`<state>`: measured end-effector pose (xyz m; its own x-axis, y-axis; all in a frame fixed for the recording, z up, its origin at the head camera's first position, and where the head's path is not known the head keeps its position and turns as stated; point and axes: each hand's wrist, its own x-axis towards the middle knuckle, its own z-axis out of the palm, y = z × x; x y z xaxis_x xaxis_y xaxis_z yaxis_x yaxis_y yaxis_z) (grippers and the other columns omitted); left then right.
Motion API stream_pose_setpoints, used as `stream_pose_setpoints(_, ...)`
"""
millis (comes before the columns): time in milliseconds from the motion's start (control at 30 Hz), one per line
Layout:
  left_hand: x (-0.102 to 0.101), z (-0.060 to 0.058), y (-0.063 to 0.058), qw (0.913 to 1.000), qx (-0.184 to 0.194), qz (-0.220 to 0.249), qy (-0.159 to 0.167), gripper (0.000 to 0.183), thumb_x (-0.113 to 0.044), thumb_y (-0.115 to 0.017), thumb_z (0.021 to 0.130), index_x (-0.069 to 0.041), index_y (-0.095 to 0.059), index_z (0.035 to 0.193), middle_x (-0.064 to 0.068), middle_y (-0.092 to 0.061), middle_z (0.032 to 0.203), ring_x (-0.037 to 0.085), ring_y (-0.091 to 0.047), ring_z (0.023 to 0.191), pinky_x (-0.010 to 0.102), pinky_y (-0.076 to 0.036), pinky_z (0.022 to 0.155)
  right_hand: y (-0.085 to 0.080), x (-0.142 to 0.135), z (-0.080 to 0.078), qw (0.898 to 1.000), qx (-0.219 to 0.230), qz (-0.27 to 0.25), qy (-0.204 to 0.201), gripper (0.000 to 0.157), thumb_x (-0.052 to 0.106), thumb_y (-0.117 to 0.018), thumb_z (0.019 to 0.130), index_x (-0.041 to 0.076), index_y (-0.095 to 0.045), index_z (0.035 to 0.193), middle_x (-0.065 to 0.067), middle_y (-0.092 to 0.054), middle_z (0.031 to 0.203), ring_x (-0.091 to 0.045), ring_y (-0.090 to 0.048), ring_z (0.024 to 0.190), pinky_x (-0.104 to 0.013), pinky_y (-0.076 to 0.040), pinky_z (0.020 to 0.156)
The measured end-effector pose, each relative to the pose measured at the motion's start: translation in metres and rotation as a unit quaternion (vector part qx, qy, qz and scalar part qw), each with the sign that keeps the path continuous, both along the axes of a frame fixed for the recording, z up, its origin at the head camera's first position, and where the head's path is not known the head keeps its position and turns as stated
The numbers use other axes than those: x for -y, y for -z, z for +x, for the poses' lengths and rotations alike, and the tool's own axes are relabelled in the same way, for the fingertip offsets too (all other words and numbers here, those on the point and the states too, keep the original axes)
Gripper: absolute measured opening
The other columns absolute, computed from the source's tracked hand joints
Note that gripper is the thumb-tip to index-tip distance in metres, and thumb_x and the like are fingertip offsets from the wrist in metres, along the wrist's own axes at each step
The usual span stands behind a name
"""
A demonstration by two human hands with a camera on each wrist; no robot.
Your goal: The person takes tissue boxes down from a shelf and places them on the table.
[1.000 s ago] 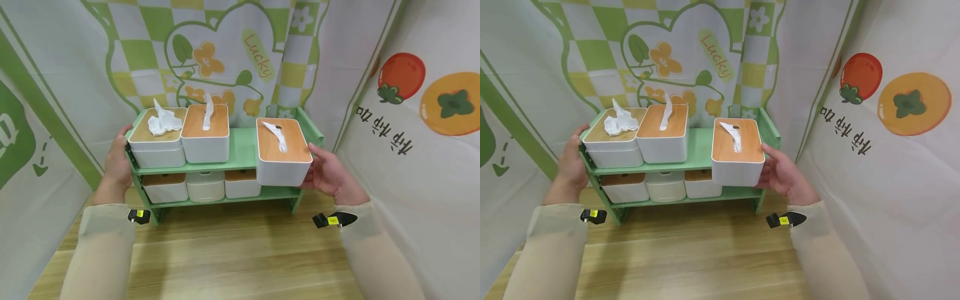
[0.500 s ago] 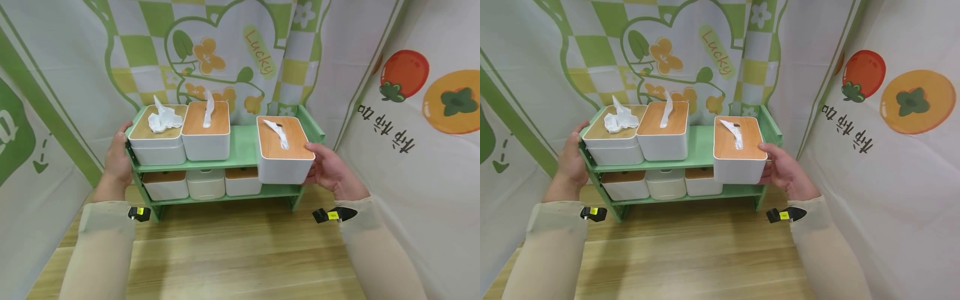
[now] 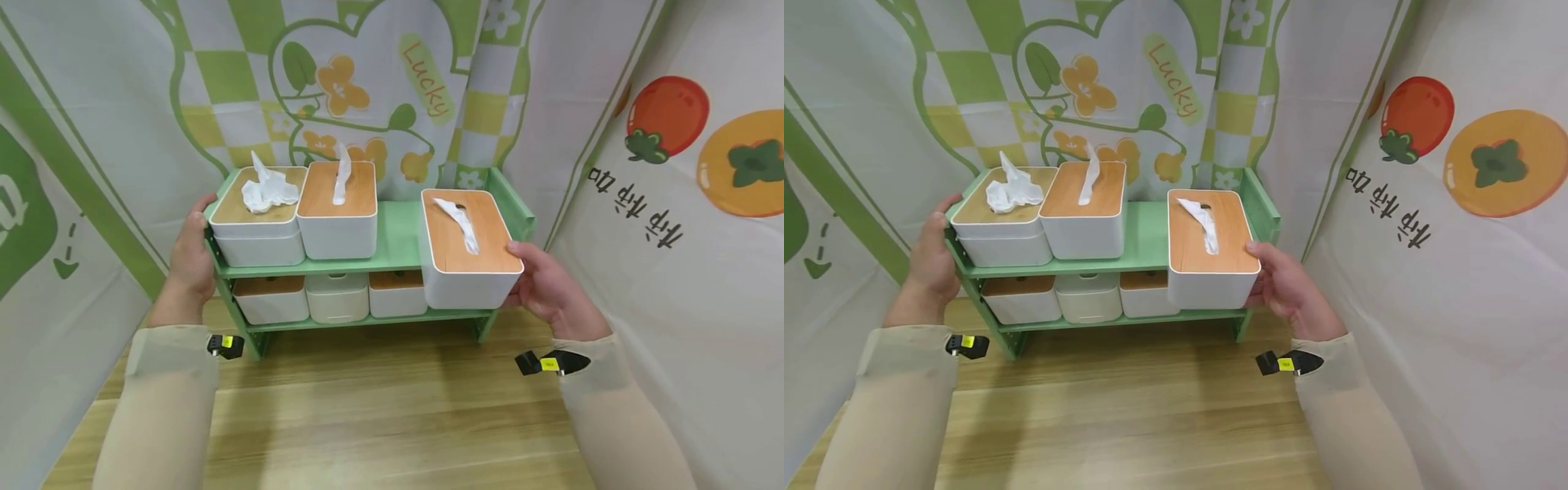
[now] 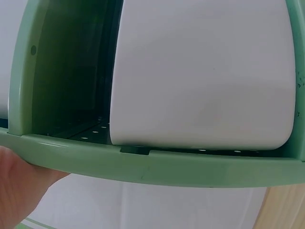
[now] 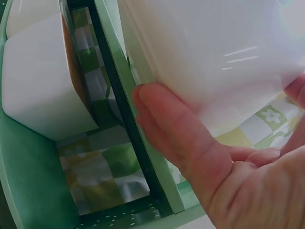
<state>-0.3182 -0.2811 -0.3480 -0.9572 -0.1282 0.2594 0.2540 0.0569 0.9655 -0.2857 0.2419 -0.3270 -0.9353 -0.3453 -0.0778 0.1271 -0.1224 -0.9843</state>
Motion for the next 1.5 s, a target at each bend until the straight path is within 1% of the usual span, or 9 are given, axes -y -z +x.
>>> stream_pose_setpoints(267, -0.001, 0.000, 0.000, 1.0000, -0.001, -0.003, 0.000, 0.054, -0.047, -0.019, 0.105, -0.035, -0.028, 0.157, 0.010, -0.016, 0.163, 0.032, -0.023, 0.139, 0.050, -0.020, 0.113, 0.003, -0.005, 0.016, 0.999, -0.032, 0.003, -0.017, 0.066, 0.040, -0.040, 0.103, -0.005, -0.024, 0.149, -0.010, -0.071, 0.109, -0.026, -0.071, 0.090, -0.045, -0.058, 0.065)
stream_pose_setpoints(400, -0.001, 0.000, 0.001, 1.0000, -0.002, -0.002, 0.001, 0.053, -0.047, -0.019, 0.106, -0.035, -0.029, 0.157, 0.010, -0.017, 0.162, 0.031, -0.025, 0.138, 0.048, -0.022, 0.112, 0.006, -0.008, 0.023, 0.999, -0.038, -0.013, -0.024, 0.060, 0.037, -0.038, 0.105, -0.004, -0.027, 0.148, -0.012, -0.071, 0.109, -0.026, -0.071, 0.090, -0.044, -0.059, 0.064)
stream_pose_setpoints(600, 0.000, 0.000, 0.000, 1.0000, 0.001, 0.005, 0.005, 0.053, -0.048, -0.019, 0.106, -0.036, -0.028, 0.157, 0.012, -0.018, 0.162, 0.033, -0.027, 0.137, 0.048, -0.024, 0.111, 0.008, -0.012, 0.033, 0.998, -0.040, -0.029, -0.023, 0.061, 0.037, -0.038, 0.106, -0.004, -0.025, 0.149, -0.011, -0.071, 0.111, -0.024, -0.071, 0.091, -0.044, -0.059, 0.067)
stream_pose_setpoints(800, -0.001, 0.000, 0.000, 1.0000, -0.001, 0.005, 0.007, 0.053, -0.048, -0.019, 0.106, -0.036, -0.028, 0.157, 0.011, -0.017, 0.162, 0.032, -0.025, 0.138, 0.048, -0.023, 0.112, 0.011, -0.017, 0.044, 0.998, -0.043, -0.035, -0.020, 0.060, 0.036, -0.037, 0.106, -0.001, -0.022, 0.151, -0.011, -0.069, 0.116, -0.025, -0.070, 0.094, -0.045, -0.058, 0.070)
stream_pose_setpoints(967, 0.000, 0.000, 0.000, 0.9999, 0.000, 0.006, 0.009, 0.054, -0.049, -0.019, 0.106, -0.036, -0.027, 0.157, 0.011, -0.016, 0.162, 0.033, -0.025, 0.138, 0.049, -0.022, 0.112, 0.015, -0.019, 0.053, 0.998, -0.051, -0.039, -0.021, 0.056, 0.033, -0.037, 0.105, -0.001, -0.027, 0.149, -0.012, -0.069, 0.117, -0.026, -0.070, 0.094, -0.046, -0.058, 0.071)
stream_pose_setpoints(1200, 0.000, -0.001, 0.000, 0.9999, -0.002, 0.012, 0.007, 0.054, -0.048, -0.020, 0.106, -0.035, -0.028, 0.157, 0.013, -0.018, 0.161, 0.033, -0.027, 0.136, 0.048, -0.026, 0.108, 0.021, -0.022, 0.060, 0.996, -0.066, -0.050, -0.043, 0.041, 0.029, -0.034, 0.105, 0.008, -0.043, 0.139, -0.013, -0.070, 0.113, -0.024, -0.071, 0.093, -0.044, -0.058, 0.072)
stream_pose_setpoints(1267, 0.000, -0.001, 0.000, 0.9999, -0.001, 0.014, 0.006, 0.053, -0.048, -0.020, 0.106, -0.035, -0.028, 0.157, 0.012, -0.018, 0.161, 0.033, -0.027, 0.136, 0.047, -0.025, 0.108, 0.022, -0.023, 0.062, 0.995, -0.068, -0.051, -0.045, 0.040, 0.029, -0.033, 0.105, 0.008, -0.044, 0.138, -0.013, -0.071, 0.112, -0.024, -0.071, 0.093, -0.044, -0.058, 0.072)
stream_pose_setpoints(1333, 0.000, -0.001, 0.001, 0.9999, 0.000, 0.016, 0.004, 0.053, -0.048, -0.020, 0.106, -0.035, -0.028, 0.157, 0.011, -0.017, 0.162, 0.032, -0.026, 0.137, 0.047, -0.025, 0.109, 0.023, -0.023, 0.064, 0.995, -0.067, -0.050, -0.048, 0.042, 0.029, -0.033, 0.105, 0.008, -0.041, 0.140, -0.013, -0.070, 0.114, -0.024, -0.070, 0.094, -0.044, -0.058, 0.073)
stream_pose_setpoints(1500, -0.001, -0.001, 0.002, 0.9999, 0.000, 0.015, -0.004, 0.053, -0.048, -0.020, 0.106, -0.035, -0.029, 0.157, 0.010, -0.015, 0.162, 0.030, -0.024, 0.137, 0.047, -0.022, 0.111, 0.025, -0.026, 0.068, 0.994, -0.065, -0.060, -0.063, 0.040, 0.029, -0.032, 0.106, 0.012, -0.047, 0.139, -0.014, -0.070, 0.114, -0.023, -0.070, 0.094, -0.043, -0.058, 0.073)
